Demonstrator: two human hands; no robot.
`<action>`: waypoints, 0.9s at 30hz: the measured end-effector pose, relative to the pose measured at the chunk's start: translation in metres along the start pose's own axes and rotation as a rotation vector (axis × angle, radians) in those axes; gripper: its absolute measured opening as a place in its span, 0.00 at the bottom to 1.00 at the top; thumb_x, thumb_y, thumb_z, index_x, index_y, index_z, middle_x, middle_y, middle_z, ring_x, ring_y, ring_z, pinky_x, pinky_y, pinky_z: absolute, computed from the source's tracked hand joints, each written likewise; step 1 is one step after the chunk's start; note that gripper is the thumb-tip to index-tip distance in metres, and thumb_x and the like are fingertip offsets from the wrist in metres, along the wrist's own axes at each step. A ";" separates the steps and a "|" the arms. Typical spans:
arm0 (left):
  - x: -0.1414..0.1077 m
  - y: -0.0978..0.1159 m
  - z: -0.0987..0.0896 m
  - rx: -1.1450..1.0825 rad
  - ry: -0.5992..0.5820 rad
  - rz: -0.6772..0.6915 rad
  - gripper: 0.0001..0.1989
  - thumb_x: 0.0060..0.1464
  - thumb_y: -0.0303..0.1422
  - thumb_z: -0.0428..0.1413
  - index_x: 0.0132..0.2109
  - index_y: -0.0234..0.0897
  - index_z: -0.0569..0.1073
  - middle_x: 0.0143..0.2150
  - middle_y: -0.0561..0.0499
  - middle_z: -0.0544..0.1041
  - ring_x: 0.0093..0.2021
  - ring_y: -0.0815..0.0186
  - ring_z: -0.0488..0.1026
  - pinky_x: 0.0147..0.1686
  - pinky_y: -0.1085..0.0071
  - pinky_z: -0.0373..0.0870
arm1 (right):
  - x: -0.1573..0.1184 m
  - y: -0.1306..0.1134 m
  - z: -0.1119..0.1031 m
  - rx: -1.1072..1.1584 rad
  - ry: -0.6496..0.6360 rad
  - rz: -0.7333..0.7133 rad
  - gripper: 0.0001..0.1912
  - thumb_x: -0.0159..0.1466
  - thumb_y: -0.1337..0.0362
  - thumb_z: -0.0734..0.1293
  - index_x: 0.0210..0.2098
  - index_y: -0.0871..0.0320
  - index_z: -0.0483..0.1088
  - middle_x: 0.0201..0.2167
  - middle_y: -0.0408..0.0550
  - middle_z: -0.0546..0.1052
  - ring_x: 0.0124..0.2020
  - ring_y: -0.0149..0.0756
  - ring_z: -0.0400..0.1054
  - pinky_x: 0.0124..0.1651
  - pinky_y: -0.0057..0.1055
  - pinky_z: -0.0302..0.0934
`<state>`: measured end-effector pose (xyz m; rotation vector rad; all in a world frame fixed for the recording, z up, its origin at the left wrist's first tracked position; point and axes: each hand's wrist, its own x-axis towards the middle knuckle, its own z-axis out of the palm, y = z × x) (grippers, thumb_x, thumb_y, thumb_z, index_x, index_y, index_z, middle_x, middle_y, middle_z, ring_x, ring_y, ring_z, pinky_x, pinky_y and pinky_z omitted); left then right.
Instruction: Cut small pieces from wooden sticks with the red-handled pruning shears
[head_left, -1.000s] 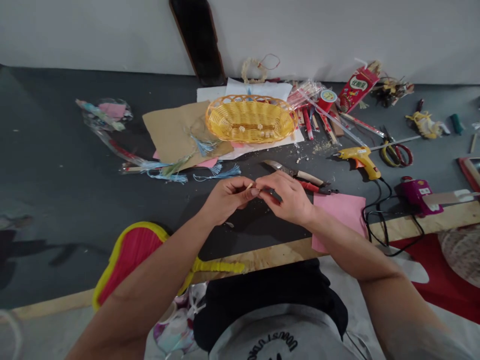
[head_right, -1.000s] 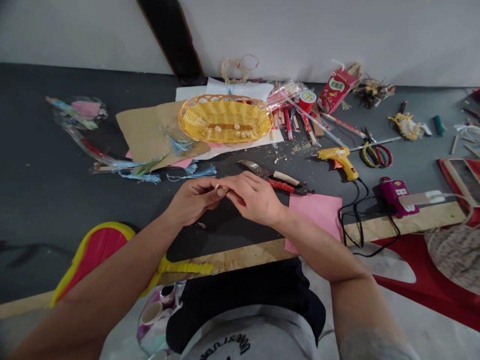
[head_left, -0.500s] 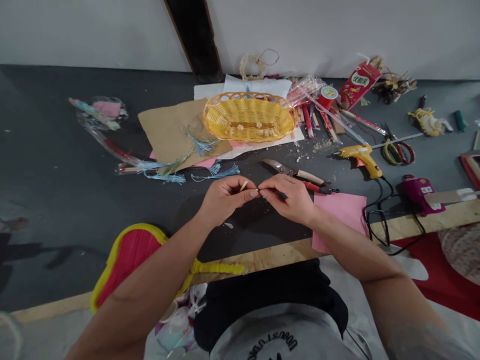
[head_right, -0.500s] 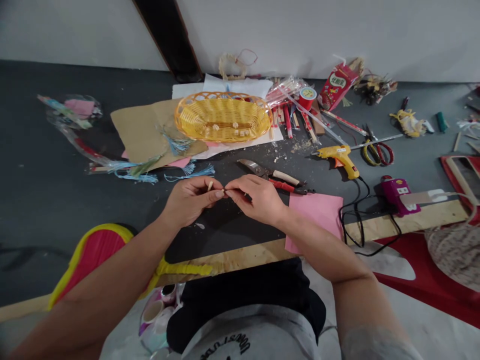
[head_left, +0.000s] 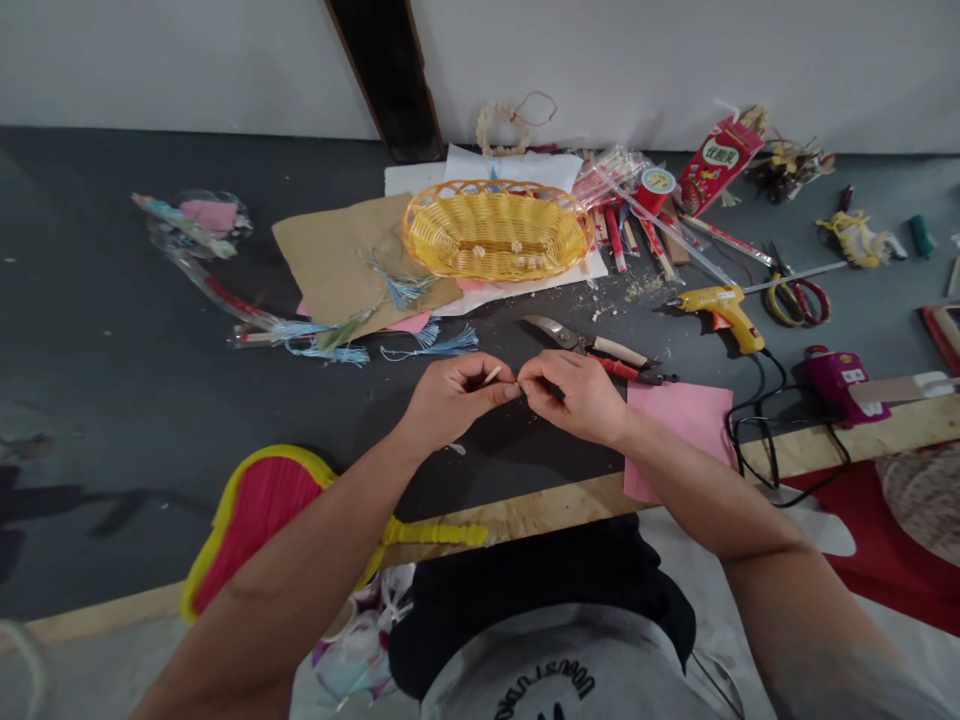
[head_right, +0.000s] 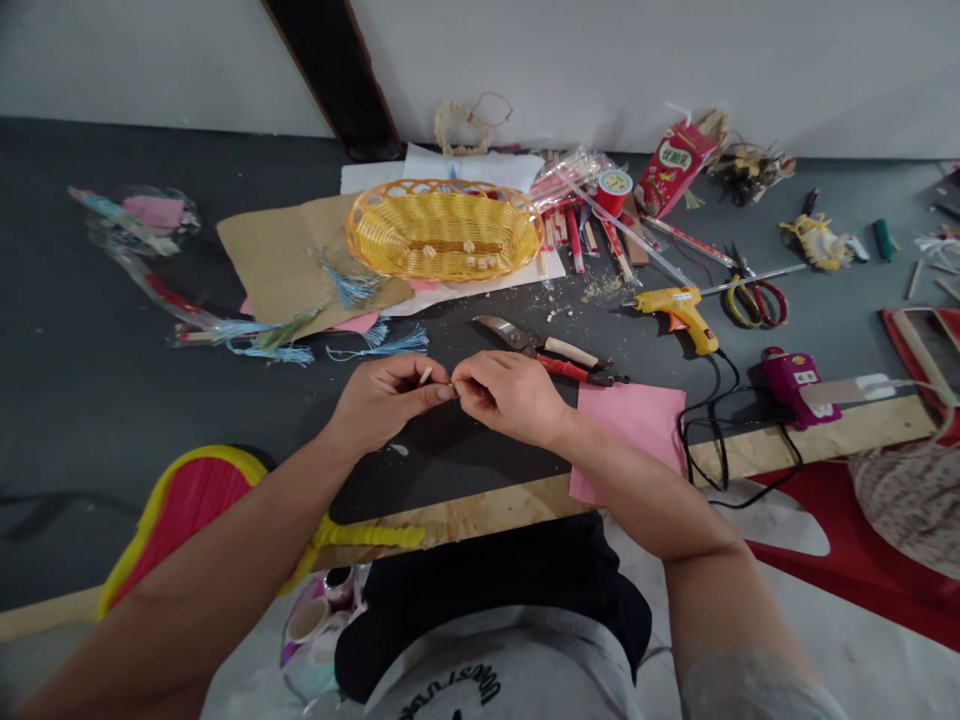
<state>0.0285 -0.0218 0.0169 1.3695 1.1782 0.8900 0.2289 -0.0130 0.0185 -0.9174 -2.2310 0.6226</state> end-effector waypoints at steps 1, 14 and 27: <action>0.000 0.000 0.000 -0.002 -0.003 0.002 0.16 0.46 0.43 0.70 0.29 0.35 0.77 0.21 0.56 0.68 0.23 0.73 0.58 0.23 0.75 0.54 | 0.000 0.000 0.000 0.004 0.003 -0.003 0.08 0.66 0.69 0.59 0.34 0.54 0.68 0.31 0.44 0.78 0.33 0.32 0.72 0.40 0.29 0.65; 0.002 -0.006 -0.006 0.605 0.032 0.165 0.06 0.56 0.36 0.60 0.32 0.41 0.80 0.28 0.51 0.79 0.28 0.65 0.69 0.30 0.71 0.60 | 0.000 0.022 -0.051 -0.486 -0.056 0.217 0.13 0.71 0.57 0.64 0.31 0.55 0.71 0.38 0.52 0.79 0.42 0.44 0.67 0.47 0.41 0.61; 0.001 -0.005 -0.006 0.393 0.135 0.080 0.07 0.54 0.38 0.64 0.35 0.40 0.80 0.26 0.53 0.77 0.25 0.68 0.66 0.28 0.72 0.60 | -0.005 0.023 -0.056 -0.616 -0.291 0.405 0.13 0.61 0.56 0.76 0.37 0.56 0.73 0.43 0.53 0.78 0.45 0.49 0.69 0.44 0.41 0.64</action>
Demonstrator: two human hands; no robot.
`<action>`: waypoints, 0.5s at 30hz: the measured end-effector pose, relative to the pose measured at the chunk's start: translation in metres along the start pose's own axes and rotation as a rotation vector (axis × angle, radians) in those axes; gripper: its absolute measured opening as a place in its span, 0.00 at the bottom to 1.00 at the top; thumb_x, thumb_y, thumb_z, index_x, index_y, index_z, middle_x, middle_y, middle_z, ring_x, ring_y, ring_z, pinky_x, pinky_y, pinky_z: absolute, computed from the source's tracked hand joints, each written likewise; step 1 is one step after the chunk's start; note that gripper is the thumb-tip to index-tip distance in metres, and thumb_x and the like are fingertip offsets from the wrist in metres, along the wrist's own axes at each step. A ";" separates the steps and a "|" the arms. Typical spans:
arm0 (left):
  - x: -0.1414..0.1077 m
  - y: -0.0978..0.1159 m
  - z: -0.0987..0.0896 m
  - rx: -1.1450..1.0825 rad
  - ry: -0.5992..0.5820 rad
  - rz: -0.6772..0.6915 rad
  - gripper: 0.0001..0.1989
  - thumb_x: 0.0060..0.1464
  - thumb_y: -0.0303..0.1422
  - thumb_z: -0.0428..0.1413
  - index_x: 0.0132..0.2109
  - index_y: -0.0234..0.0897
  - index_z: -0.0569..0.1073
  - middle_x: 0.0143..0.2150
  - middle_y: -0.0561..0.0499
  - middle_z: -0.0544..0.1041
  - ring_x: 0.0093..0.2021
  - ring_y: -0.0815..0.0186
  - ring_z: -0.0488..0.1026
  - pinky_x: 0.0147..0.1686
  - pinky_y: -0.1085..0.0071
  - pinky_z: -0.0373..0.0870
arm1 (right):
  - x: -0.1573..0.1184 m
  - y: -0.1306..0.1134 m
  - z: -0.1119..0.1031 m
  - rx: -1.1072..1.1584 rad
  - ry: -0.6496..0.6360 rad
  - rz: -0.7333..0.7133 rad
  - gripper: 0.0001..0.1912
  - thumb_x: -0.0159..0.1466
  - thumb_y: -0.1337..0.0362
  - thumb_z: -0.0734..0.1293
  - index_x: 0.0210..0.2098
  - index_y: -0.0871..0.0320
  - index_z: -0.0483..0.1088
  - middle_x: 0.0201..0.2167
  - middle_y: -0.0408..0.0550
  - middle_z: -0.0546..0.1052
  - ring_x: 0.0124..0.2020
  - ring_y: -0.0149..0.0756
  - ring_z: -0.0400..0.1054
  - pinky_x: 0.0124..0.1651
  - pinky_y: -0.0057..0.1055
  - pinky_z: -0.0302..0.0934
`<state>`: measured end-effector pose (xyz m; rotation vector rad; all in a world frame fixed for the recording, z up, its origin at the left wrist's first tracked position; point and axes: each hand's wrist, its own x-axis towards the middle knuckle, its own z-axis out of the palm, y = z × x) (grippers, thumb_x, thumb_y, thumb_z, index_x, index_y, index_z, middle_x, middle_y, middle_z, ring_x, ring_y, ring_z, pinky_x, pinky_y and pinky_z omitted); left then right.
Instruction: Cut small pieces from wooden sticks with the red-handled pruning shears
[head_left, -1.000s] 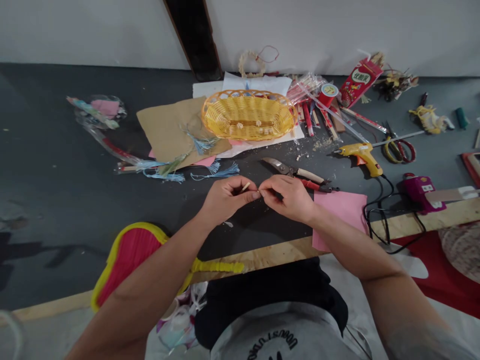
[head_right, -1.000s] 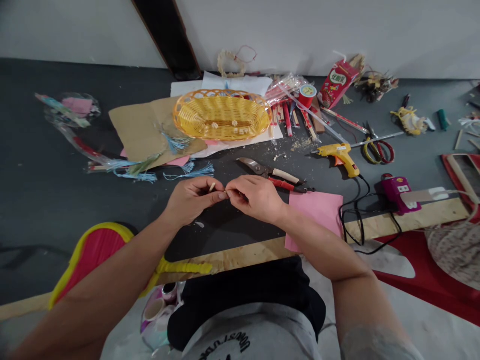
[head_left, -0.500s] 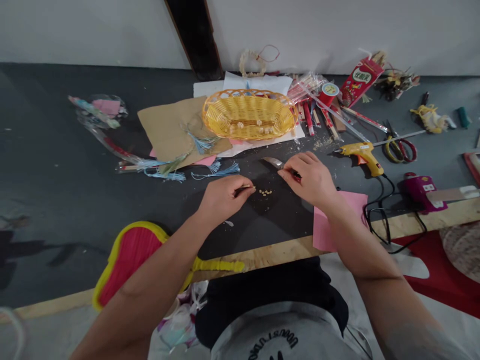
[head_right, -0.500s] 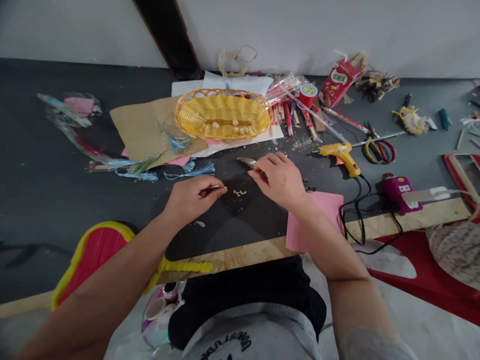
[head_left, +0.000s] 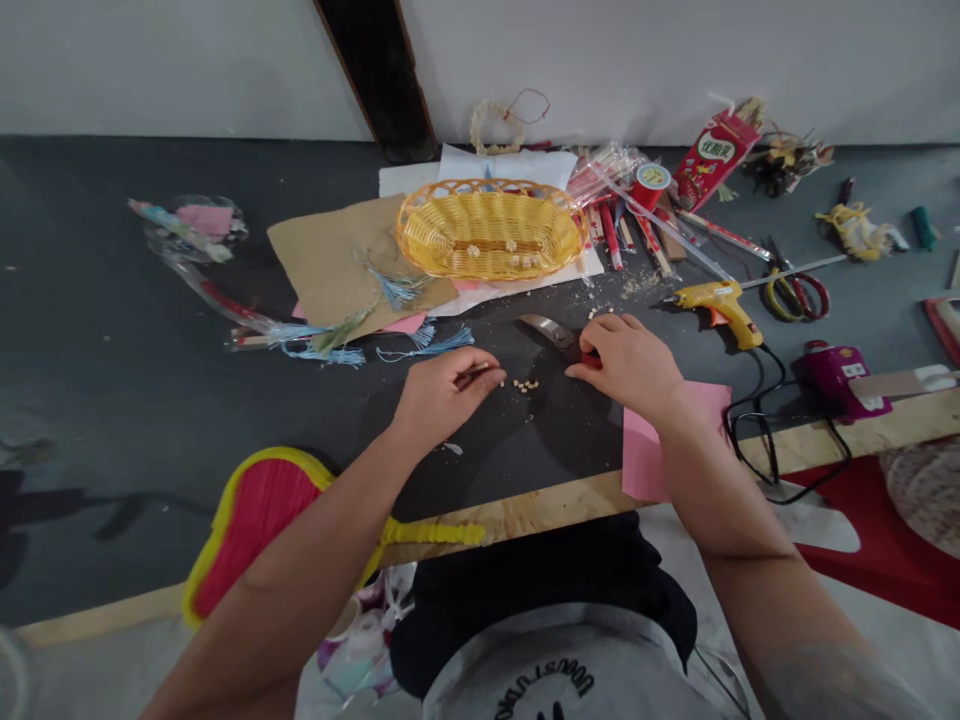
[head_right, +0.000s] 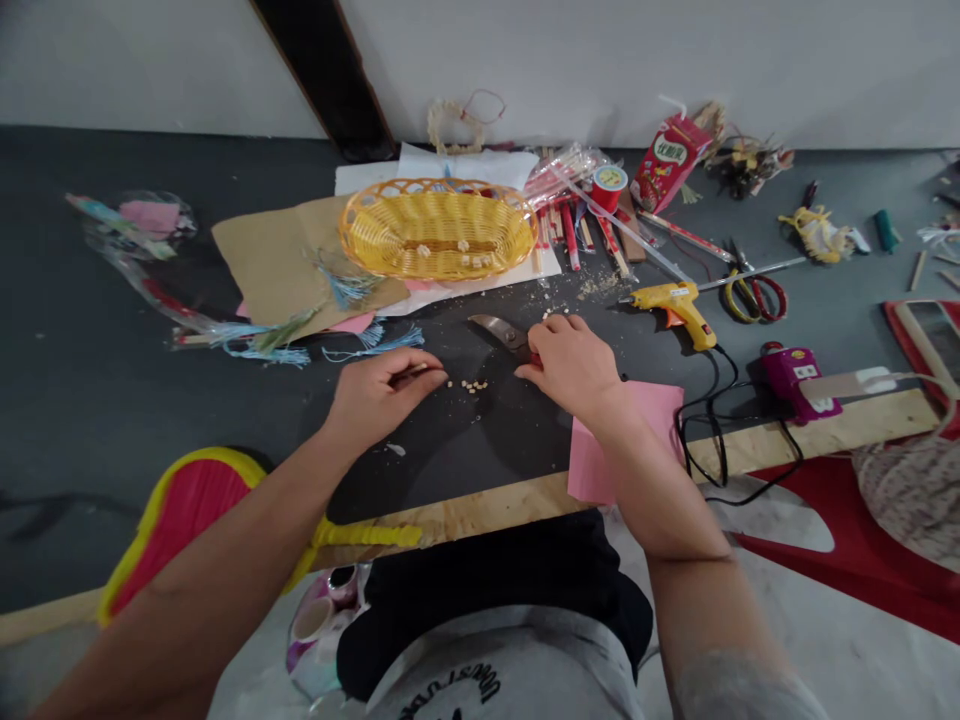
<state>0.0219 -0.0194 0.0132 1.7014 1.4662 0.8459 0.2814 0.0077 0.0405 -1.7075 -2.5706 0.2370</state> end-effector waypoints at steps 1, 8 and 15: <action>-0.001 0.000 0.000 -0.078 0.064 -0.026 0.09 0.56 0.41 0.63 0.35 0.39 0.80 0.27 0.53 0.77 0.25 0.69 0.66 0.28 0.73 0.60 | 0.000 0.001 0.001 -0.005 -0.005 -0.012 0.13 0.61 0.56 0.77 0.37 0.56 0.73 0.44 0.55 0.78 0.46 0.50 0.69 0.46 0.42 0.64; 0.005 -0.009 0.003 -0.657 0.220 -0.087 0.20 0.57 0.51 0.62 0.37 0.37 0.79 0.28 0.49 0.78 0.21 0.74 0.59 0.22 0.74 0.56 | 0.003 0.008 0.003 0.030 -0.048 -0.090 0.08 0.61 0.62 0.75 0.35 0.58 0.74 0.46 0.56 0.78 0.49 0.48 0.72 0.57 0.45 0.63; 0.007 -0.005 0.006 -0.837 0.198 -0.080 0.21 0.50 0.50 0.67 0.35 0.34 0.80 0.28 0.47 0.79 0.21 0.74 0.61 0.21 0.76 0.57 | 0.000 0.008 -0.009 0.284 0.080 0.022 0.05 0.63 0.66 0.66 0.30 0.55 0.68 0.42 0.50 0.79 0.41 0.40 0.72 0.41 0.35 0.63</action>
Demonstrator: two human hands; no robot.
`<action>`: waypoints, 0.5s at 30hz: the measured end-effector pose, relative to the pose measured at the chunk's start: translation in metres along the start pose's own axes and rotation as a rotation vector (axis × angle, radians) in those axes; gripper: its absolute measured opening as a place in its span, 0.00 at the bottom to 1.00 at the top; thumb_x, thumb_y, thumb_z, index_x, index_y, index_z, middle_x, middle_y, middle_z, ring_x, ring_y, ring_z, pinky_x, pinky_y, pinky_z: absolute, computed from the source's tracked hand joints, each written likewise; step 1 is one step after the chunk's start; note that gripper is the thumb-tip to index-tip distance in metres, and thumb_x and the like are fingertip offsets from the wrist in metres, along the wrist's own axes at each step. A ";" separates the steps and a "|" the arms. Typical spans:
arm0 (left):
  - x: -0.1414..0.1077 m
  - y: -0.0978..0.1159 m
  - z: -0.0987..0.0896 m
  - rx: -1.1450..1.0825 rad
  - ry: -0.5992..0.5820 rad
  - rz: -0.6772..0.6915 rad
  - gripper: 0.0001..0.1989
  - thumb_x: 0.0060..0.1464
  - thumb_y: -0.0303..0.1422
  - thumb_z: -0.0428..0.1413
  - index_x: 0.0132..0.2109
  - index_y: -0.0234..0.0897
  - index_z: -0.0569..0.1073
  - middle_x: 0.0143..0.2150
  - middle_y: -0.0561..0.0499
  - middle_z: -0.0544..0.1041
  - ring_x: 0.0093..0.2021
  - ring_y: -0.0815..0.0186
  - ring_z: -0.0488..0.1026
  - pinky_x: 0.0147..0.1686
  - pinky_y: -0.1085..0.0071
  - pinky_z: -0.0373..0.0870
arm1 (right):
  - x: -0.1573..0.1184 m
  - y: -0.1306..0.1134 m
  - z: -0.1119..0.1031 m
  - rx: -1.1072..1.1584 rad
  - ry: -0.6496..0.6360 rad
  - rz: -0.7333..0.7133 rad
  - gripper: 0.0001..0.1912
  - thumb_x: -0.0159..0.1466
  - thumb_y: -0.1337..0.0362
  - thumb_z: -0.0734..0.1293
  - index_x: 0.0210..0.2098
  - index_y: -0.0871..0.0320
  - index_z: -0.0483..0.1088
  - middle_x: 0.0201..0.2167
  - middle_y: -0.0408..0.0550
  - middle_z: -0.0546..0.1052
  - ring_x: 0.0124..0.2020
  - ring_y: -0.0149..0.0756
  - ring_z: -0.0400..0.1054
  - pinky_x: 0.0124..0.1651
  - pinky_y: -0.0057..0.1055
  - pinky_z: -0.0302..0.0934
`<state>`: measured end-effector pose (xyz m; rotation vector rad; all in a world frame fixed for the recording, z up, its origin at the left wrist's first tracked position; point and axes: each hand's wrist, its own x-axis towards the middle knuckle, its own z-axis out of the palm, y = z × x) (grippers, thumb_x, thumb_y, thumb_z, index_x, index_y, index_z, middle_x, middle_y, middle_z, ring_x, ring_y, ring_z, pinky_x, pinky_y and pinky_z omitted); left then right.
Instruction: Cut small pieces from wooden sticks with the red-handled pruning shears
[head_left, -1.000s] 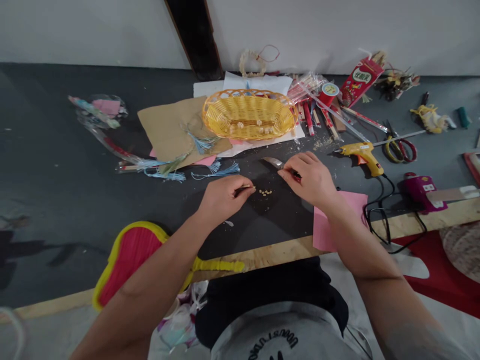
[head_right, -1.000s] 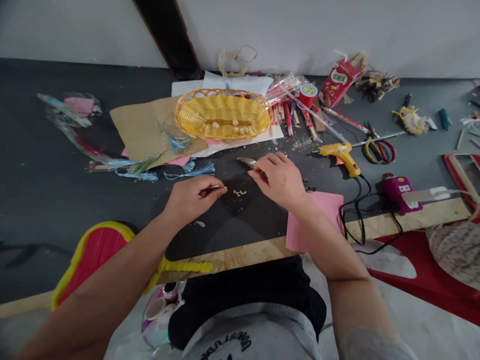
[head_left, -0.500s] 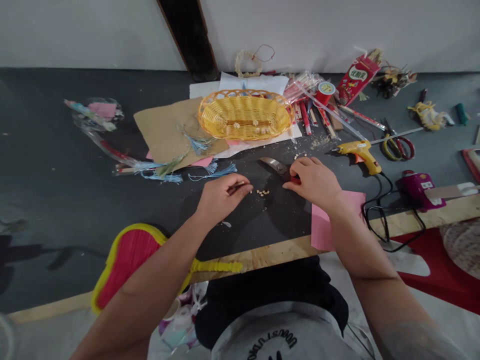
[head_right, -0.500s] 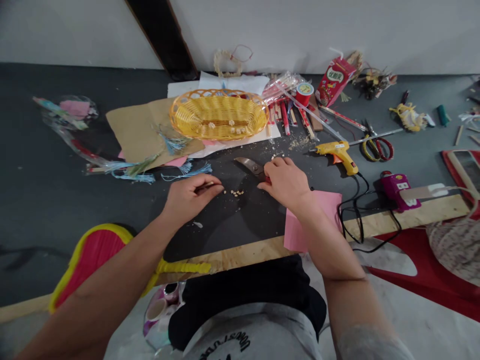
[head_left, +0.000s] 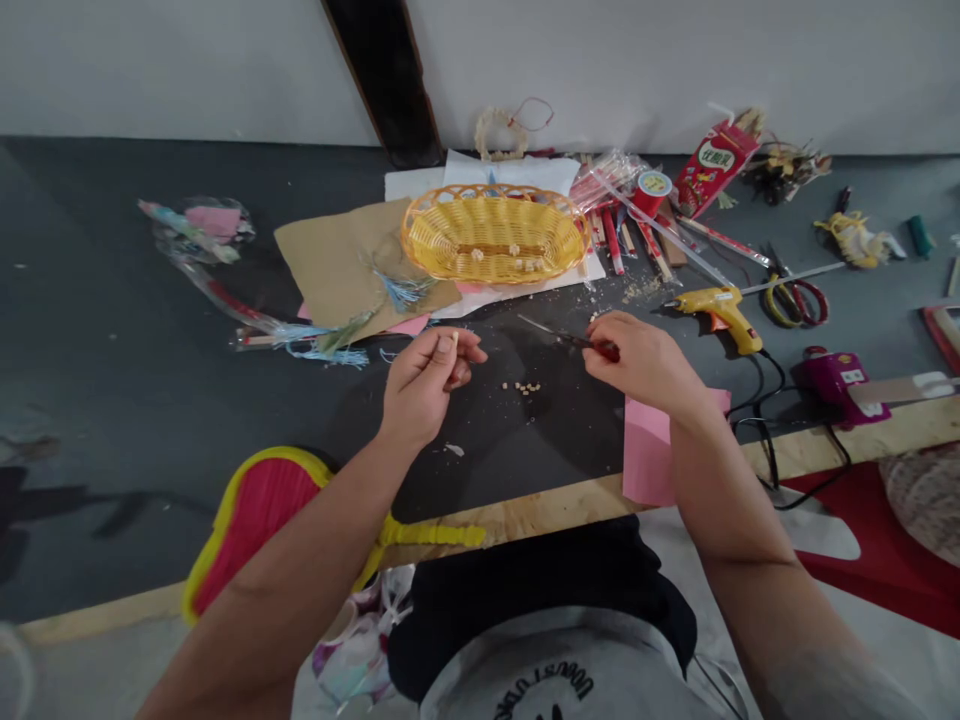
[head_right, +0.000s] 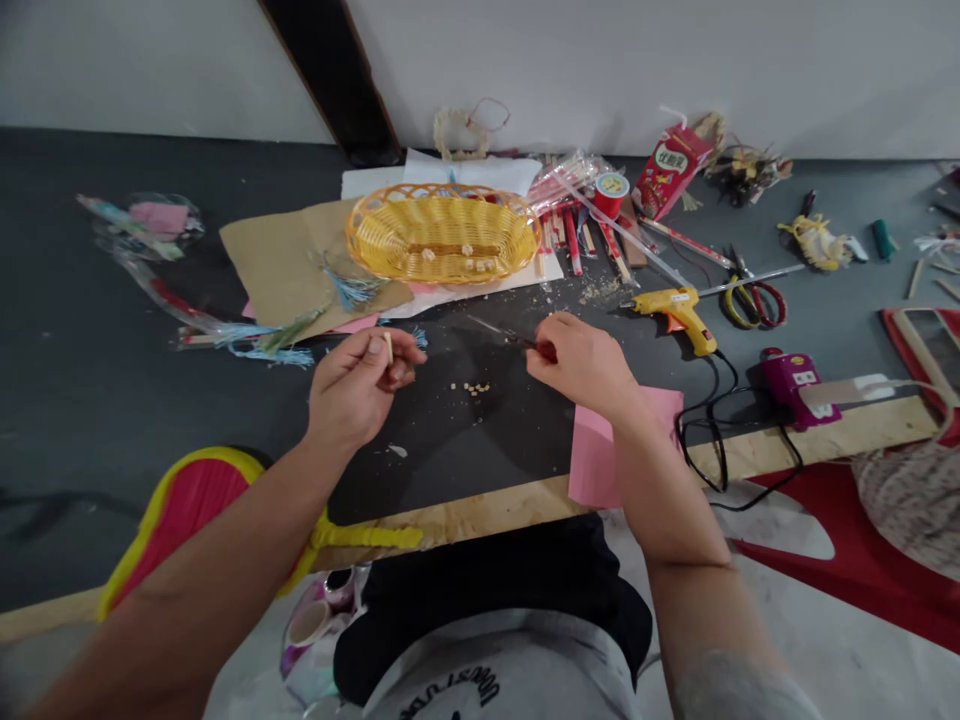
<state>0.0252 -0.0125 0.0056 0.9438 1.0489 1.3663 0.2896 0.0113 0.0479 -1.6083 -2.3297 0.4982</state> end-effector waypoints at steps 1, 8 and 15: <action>0.000 0.000 0.000 -0.011 0.004 -0.017 0.21 0.49 0.50 0.68 0.35 0.34 0.80 0.28 0.47 0.79 0.21 0.74 0.62 0.21 0.76 0.58 | 0.000 0.000 -0.002 0.080 0.003 0.003 0.04 0.63 0.65 0.66 0.30 0.56 0.68 0.39 0.49 0.78 0.38 0.38 0.72 0.41 0.35 0.63; 0.001 0.003 0.003 -0.093 -0.001 -0.099 0.21 0.45 0.48 0.71 0.34 0.35 0.79 0.28 0.49 0.78 0.22 0.75 0.63 0.21 0.78 0.59 | 0.000 -0.007 0.001 1.127 -0.135 0.156 0.19 0.63 0.50 0.71 0.47 0.53 0.70 0.51 0.50 0.79 0.45 0.40 0.77 0.41 0.36 0.73; 0.001 0.005 0.004 -0.125 -0.017 -0.088 0.21 0.45 0.47 0.72 0.36 0.36 0.78 0.27 0.52 0.77 0.20 0.77 0.62 0.19 0.80 0.57 | -0.003 -0.019 0.019 1.191 -0.038 -0.018 0.17 0.57 0.65 0.73 0.44 0.52 0.69 0.56 0.50 0.78 0.45 0.40 0.78 0.36 0.34 0.75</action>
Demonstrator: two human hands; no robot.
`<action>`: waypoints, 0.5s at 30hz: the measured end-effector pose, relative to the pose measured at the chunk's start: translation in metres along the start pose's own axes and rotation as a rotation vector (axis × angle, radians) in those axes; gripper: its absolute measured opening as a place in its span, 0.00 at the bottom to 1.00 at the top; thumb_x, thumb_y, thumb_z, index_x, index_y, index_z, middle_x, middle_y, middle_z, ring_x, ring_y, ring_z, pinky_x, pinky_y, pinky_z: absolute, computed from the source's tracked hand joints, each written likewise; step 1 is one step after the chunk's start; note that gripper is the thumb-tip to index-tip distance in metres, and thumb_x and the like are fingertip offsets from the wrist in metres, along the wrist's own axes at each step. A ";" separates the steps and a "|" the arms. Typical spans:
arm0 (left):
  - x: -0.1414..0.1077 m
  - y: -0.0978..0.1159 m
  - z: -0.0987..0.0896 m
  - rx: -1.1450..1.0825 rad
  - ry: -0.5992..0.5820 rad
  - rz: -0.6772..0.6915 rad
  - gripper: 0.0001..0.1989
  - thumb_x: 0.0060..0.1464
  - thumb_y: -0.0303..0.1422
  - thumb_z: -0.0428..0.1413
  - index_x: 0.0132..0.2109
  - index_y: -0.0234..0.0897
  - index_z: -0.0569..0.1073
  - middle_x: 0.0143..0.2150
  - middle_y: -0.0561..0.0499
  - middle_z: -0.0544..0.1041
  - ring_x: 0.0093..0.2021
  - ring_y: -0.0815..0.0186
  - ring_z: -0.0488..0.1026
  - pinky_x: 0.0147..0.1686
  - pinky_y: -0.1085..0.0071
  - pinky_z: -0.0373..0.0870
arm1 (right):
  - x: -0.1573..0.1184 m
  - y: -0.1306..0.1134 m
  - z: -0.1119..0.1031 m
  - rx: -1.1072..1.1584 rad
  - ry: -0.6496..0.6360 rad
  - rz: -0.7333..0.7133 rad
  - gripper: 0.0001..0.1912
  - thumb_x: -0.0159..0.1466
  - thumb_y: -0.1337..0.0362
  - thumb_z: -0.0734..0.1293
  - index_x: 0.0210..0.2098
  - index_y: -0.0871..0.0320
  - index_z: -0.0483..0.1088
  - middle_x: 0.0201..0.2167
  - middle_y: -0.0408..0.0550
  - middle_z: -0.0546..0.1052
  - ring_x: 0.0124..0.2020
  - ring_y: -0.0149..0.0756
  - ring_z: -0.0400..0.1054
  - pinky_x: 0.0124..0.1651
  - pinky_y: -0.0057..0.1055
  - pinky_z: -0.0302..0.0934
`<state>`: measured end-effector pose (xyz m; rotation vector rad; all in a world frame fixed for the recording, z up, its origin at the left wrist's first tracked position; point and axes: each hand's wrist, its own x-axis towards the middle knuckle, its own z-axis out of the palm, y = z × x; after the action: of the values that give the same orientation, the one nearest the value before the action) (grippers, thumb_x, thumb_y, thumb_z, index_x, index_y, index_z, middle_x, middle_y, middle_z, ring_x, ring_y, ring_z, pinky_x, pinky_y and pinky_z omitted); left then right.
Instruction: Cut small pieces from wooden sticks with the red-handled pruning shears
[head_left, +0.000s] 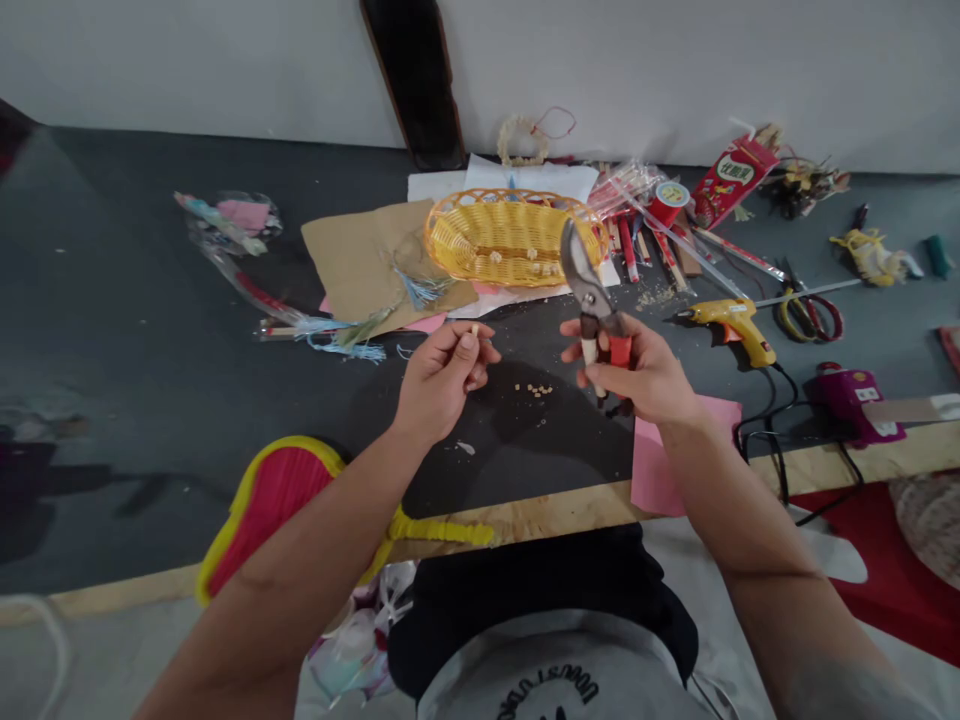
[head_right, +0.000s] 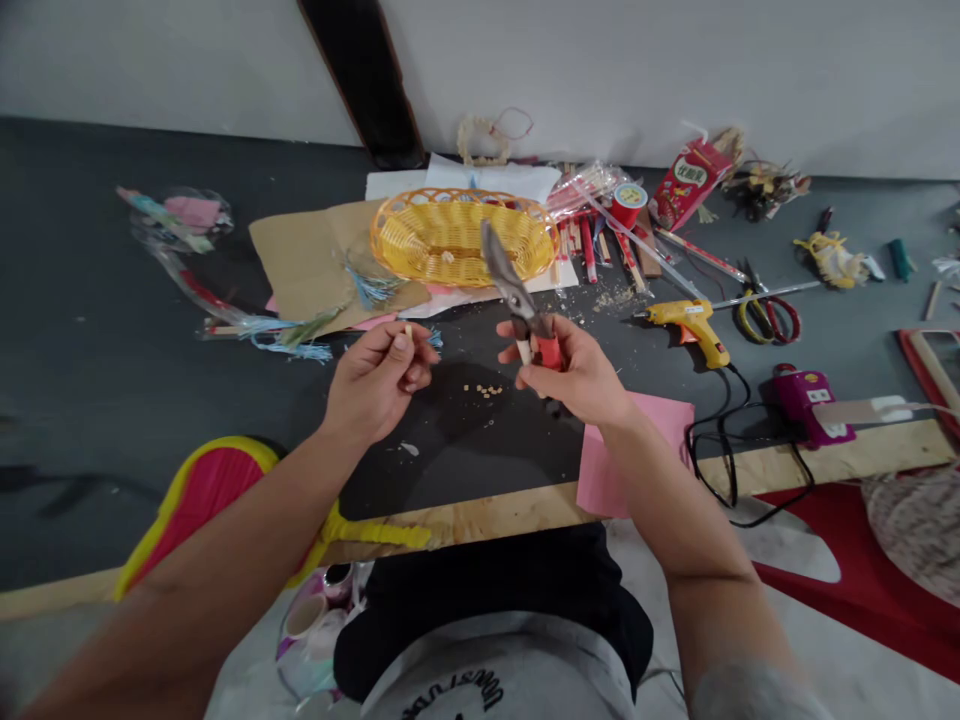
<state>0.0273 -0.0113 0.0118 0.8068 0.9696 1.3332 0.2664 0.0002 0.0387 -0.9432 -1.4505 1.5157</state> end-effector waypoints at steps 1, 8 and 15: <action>0.000 0.000 0.000 -0.005 0.003 0.007 0.21 0.45 0.47 0.72 0.36 0.36 0.78 0.27 0.52 0.77 0.20 0.77 0.61 0.19 0.80 0.57 | -0.001 0.002 0.001 -0.128 0.003 -0.049 0.14 0.57 0.67 0.71 0.42 0.53 0.70 0.54 0.51 0.79 0.46 0.41 0.78 0.39 0.36 0.75; -0.001 0.001 0.000 0.029 -0.007 0.030 0.20 0.46 0.46 0.71 0.37 0.35 0.78 0.27 0.52 0.77 0.20 0.77 0.63 0.19 0.79 0.59 | -0.001 0.018 0.003 -0.928 -0.002 -0.446 0.14 0.57 0.77 0.62 0.38 0.55 0.71 0.64 0.61 0.72 0.59 0.50 0.72 0.61 0.53 0.66; -0.003 0.001 0.001 0.065 -0.010 0.014 0.21 0.47 0.48 0.70 0.35 0.36 0.75 0.26 0.53 0.77 0.18 0.76 0.64 0.17 0.79 0.58 | -0.004 0.022 0.011 -1.012 -0.032 -0.474 0.15 0.61 0.75 0.61 0.44 0.56 0.71 0.74 0.60 0.54 0.70 0.53 0.60 0.66 0.56 0.61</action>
<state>0.0277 -0.0140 0.0138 0.8705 1.0046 1.3142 0.2569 -0.0075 0.0169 -0.9980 -2.3099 0.3929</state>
